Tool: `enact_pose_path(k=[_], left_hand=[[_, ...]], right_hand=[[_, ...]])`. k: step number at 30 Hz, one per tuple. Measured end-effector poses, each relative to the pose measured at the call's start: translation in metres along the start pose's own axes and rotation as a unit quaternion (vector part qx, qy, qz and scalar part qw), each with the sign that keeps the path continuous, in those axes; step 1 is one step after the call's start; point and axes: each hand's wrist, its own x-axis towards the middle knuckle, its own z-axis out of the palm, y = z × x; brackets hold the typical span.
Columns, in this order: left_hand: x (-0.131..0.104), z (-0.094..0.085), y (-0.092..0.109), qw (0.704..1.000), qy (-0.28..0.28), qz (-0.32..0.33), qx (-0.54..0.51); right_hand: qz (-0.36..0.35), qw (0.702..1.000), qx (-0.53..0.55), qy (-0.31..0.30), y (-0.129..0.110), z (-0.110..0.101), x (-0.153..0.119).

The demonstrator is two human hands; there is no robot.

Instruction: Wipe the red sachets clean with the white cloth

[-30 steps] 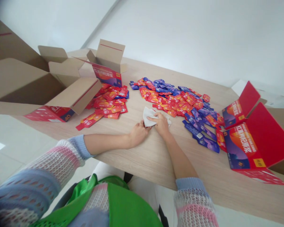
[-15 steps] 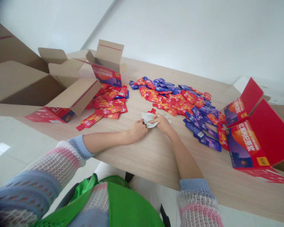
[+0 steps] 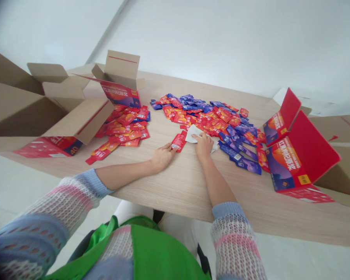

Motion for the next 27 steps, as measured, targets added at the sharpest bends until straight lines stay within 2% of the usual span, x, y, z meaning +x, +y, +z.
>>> enact_pose_path(k=[2, 6, 8, 10, 14, 18, 21, 27], left_hand=[[-0.001, 0.002, 0.001, 0.999, 0.027, -0.022, -0.017], [0.006, 0.004, 0.000, 0.991, 0.116, -0.039, -0.048], [0.016, 0.005, -0.003, 0.990, 0.111, -0.058, -0.066], [0.026, 0.005, -0.005, 0.990, 0.082, -0.082, -0.083], [0.036, 0.004, -0.005, 0.989, 0.056, -0.105, -0.083], [0.037, 0.007, -0.002, 0.982, 0.100, -0.123, -0.103], [0.043, 0.013, -0.009, 0.973, 0.129, -0.140, -0.134], [0.057, 0.027, -0.032, 0.935, 0.129, -0.190, -0.271]], right_hand=[[0.002, 1.000, 0.002, -0.002, -0.001, -0.001, 0.000], [0.021, 0.999, 0.031, -0.015, -0.004, -0.004, 0.000], [0.025, 0.998, 0.061, -0.014, -0.006, -0.006, 0.000], [0.030, 0.996, 0.086, -0.001, -0.007, -0.007, -0.001], [0.056, 0.994, 0.092, 0.037, -0.010, -0.007, -0.003], [0.075, 0.992, 0.087, 0.061, -0.010, -0.006, -0.004], [0.078, 0.990, 0.097, 0.063, -0.011, -0.007, -0.004], [0.070, 0.989, 0.118, 0.054, -0.013, -0.012, -0.006]])
